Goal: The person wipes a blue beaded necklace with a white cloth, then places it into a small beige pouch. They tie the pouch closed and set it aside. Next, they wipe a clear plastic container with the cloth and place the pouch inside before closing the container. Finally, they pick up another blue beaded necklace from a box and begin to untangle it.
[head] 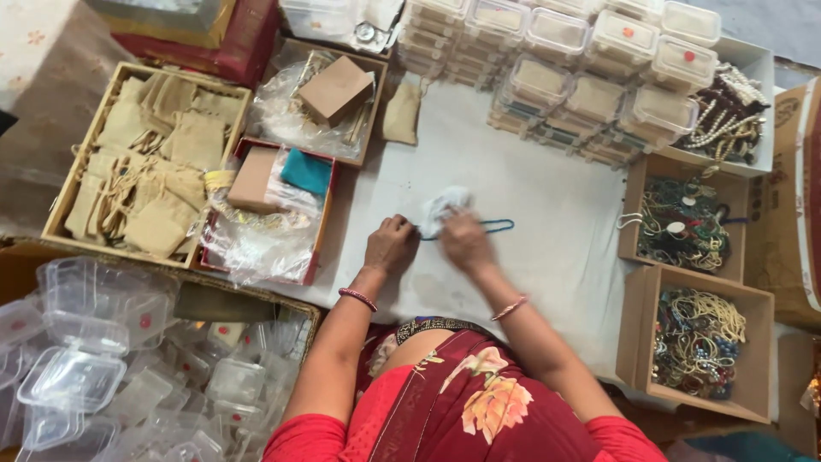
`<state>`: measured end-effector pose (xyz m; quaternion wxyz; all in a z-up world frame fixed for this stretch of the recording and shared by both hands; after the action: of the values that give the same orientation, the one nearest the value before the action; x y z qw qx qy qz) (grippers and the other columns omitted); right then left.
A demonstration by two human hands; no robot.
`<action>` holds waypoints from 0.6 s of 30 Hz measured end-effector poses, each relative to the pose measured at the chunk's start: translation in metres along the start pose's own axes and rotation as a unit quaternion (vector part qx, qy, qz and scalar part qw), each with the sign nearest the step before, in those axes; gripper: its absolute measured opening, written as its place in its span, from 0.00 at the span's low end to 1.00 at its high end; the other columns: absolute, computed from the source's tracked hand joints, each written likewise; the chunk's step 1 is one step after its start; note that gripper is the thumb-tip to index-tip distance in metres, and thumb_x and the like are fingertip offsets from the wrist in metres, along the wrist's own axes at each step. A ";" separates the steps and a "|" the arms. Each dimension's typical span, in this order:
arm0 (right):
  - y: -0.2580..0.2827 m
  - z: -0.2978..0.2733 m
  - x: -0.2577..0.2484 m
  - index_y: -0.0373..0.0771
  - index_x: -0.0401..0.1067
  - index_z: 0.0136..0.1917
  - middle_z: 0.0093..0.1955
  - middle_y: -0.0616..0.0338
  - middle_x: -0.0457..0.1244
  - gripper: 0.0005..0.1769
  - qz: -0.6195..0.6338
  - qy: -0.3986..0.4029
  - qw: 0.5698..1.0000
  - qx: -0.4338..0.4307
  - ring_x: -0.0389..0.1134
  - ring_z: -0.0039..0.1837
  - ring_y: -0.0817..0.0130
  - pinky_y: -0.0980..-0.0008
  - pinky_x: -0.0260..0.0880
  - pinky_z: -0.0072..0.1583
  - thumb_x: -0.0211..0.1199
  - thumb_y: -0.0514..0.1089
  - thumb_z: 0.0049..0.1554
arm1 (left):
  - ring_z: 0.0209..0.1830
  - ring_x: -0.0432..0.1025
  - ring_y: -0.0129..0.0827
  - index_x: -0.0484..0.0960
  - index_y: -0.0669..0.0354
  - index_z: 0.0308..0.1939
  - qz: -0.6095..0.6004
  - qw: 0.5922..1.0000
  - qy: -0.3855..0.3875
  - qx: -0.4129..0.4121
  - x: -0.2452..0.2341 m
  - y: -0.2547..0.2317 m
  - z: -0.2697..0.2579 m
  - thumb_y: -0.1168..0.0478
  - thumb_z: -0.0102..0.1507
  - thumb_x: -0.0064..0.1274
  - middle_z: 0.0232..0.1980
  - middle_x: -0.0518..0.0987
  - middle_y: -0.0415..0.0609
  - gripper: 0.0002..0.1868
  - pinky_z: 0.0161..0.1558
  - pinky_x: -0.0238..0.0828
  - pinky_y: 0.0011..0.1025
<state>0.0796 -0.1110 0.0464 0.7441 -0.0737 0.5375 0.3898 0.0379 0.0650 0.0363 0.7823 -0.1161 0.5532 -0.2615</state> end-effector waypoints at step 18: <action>-0.008 0.005 0.016 0.39 0.76 0.61 0.59 0.52 0.68 0.17 0.000 0.029 0.999 0.019 0.68 0.63 0.55 0.56 0.65 0.69 0.62 0.41 0.58 | 0.44 0.77 0.46 0.80 0.51 0.41 -0.035 0.976 0.030 -0.215 0.024 0.030 0.011 0.54 0.61 0.59 0.43 0.81 0.47 0.09 0.41 0.75 0.44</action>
<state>0.0908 -0.1059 0.0323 0.7293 -0.0706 0.5663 0.3774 0.0625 0.0764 0.0066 0.7126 -0.2923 0.6155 -0.1670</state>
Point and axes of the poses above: each hand's wrist, its own z-axis towards the middle knuckle, its own x-axis out of the palm, y = z × x, the point moved 5 cm from there along z, towards the middle knuckle
